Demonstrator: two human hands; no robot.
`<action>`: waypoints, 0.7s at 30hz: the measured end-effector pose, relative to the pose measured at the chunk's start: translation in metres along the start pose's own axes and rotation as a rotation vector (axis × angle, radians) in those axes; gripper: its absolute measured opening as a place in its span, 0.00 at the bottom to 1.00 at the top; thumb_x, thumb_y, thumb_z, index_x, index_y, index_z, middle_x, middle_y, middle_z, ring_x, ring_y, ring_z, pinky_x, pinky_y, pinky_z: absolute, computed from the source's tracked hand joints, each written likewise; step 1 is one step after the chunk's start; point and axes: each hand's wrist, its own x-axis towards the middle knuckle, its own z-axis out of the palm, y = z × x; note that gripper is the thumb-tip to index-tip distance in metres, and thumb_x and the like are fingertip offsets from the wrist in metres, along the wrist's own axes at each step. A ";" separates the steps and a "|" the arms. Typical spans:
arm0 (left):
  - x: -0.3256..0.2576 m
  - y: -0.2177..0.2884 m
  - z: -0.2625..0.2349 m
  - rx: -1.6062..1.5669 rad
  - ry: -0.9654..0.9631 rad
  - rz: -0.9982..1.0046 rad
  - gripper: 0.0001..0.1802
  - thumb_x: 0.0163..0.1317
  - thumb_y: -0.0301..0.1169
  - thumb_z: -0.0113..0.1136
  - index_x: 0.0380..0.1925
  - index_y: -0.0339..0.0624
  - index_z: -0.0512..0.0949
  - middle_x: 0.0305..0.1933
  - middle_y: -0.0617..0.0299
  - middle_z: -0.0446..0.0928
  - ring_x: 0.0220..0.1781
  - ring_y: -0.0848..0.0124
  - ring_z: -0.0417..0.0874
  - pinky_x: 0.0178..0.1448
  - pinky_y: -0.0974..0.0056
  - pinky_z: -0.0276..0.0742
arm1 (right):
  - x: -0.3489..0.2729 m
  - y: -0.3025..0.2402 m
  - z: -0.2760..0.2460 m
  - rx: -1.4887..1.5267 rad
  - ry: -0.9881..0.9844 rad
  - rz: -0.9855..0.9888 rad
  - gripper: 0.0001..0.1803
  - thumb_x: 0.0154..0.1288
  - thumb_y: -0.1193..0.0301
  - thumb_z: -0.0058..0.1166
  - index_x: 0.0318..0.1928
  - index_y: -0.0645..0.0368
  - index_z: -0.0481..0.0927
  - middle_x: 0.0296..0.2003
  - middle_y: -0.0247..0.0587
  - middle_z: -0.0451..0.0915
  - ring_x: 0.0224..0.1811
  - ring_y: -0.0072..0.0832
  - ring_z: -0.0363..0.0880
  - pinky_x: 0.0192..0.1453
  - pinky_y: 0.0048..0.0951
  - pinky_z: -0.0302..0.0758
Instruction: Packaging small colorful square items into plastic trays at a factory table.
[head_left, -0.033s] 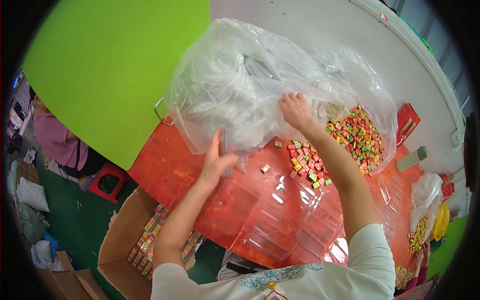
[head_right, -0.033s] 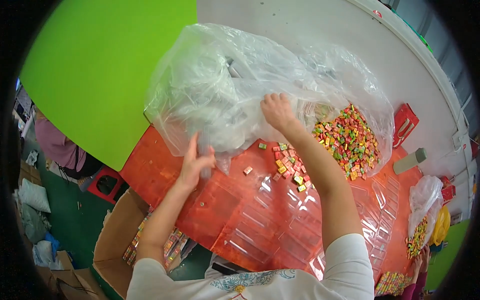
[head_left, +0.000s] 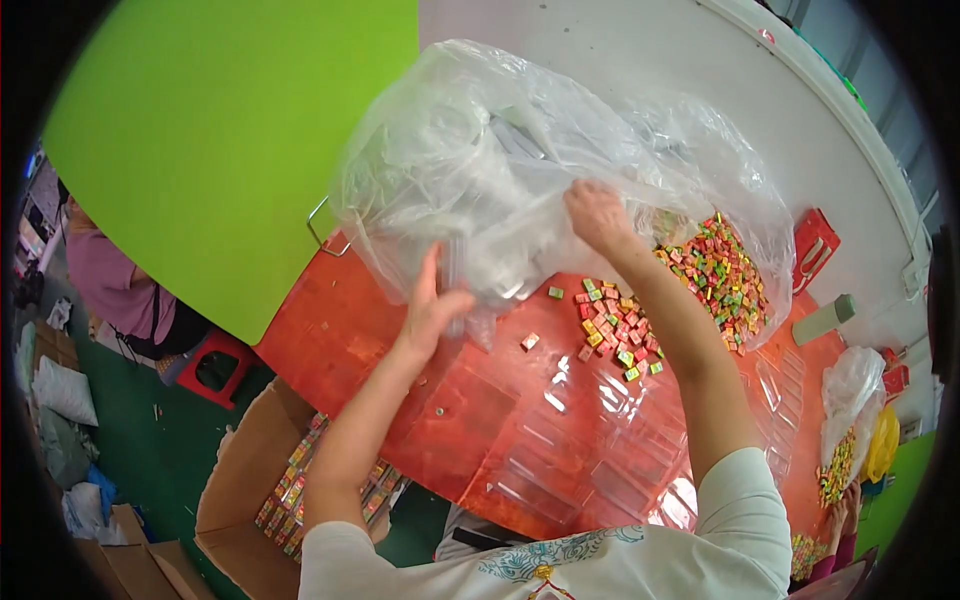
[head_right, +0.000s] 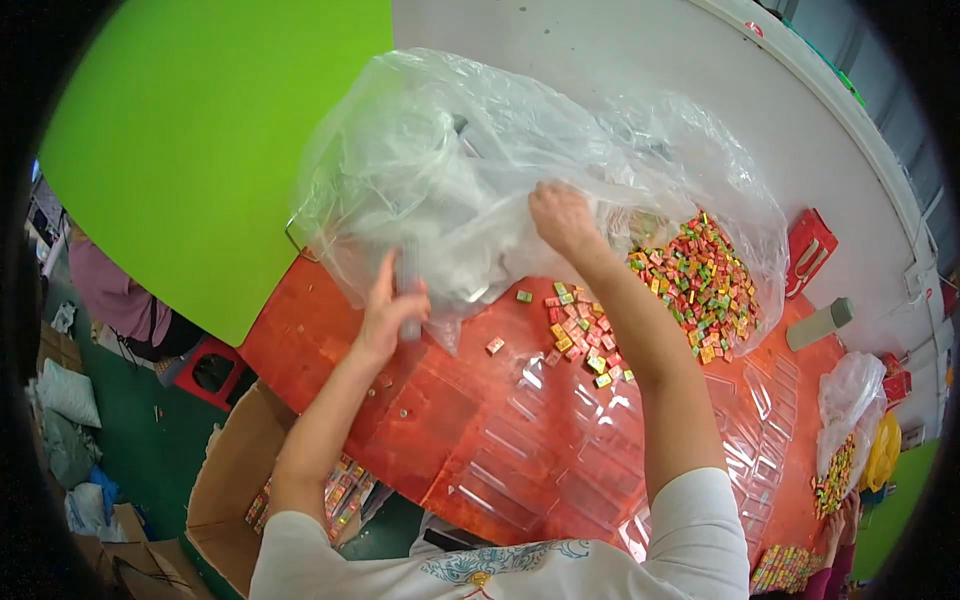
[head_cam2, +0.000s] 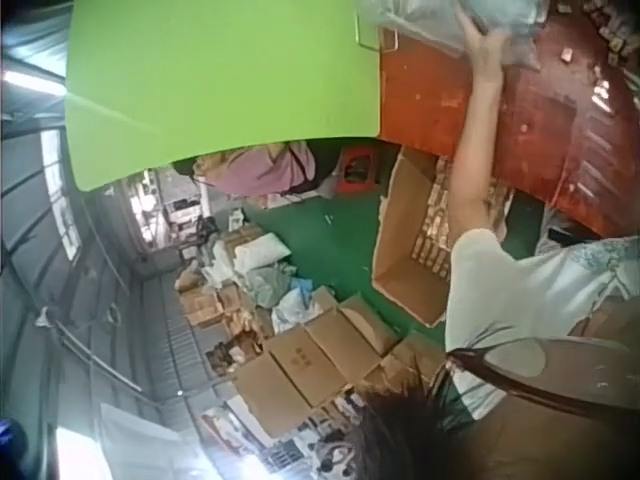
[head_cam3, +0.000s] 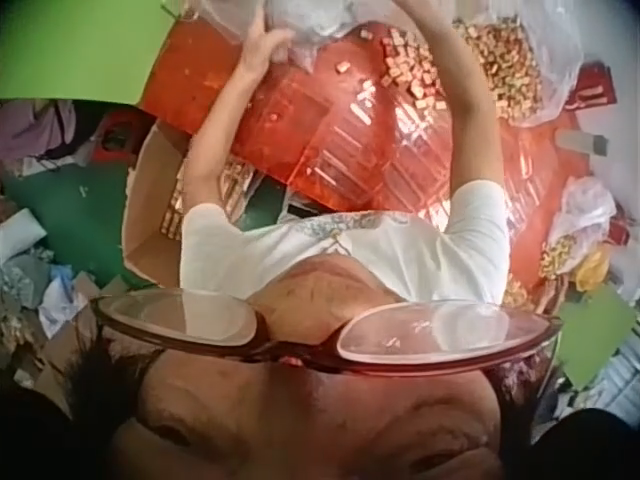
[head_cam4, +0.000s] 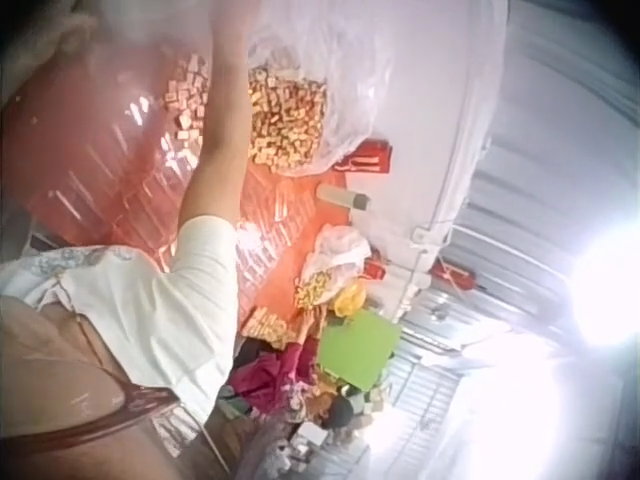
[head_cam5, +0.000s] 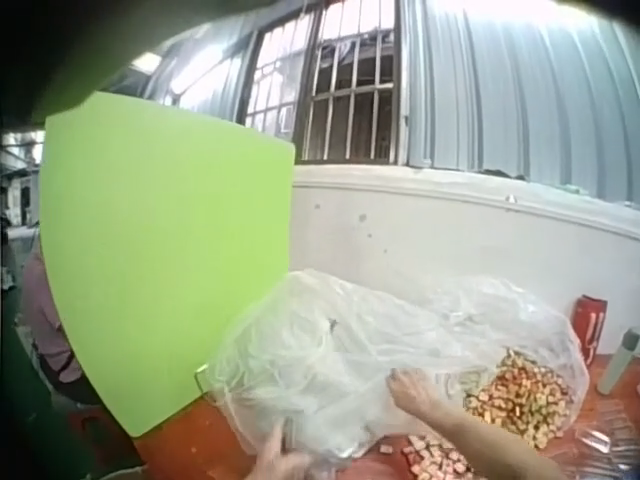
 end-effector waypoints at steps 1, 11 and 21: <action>0.029 0.007 0.005 0.000 -0.026 0.029 0.45 0.45 0.26 0.61 0.67 0.37 0.55 0.38 0.62 0.71 0.35 0.74 0.74 0.37 0.68 0.72 | 0.006 0.023 0.004 0.019 0.027 0.105 0.06 0.57 0.74 0.47 0.33 0.57 0.77 0.43 0.46 0.78 0.49 0.41 0.77 0.53 0.44 0.71; 0.229 -0.030 0.037 0.175 0.176 0.161 0.42 0.43 0.25 0.61 0.64 0.39 0.59 0.33 0.60 0.73 0.31 0.70 0.77 0.36 0.65 0.75 | 0.052 0.069 -0.023 -0.132 0.534 0.063 0.23 0.58 0.72 0.48 0.57 0.46 0.75 0.57 0.41 0.73 0.56 0.41 0.73 0.51 0.43 0.72; 0.179 0.013 0.038 -0.157 -0.203 -0.313 0.24 0.53 0.27 0.59 0.50 0.39 0.64 0.35 0.51 0.77 0.29 0.62 0.81 0.28 0.56 0.81 | -0.016 0.073 0.084 0.203 -0.048 0.273 0.23 0.62 0.72 0.44 0.57 0.41 0.77 0.55 0.40 0.77 0.53 0.41 0.78 0.56 0.50 0.72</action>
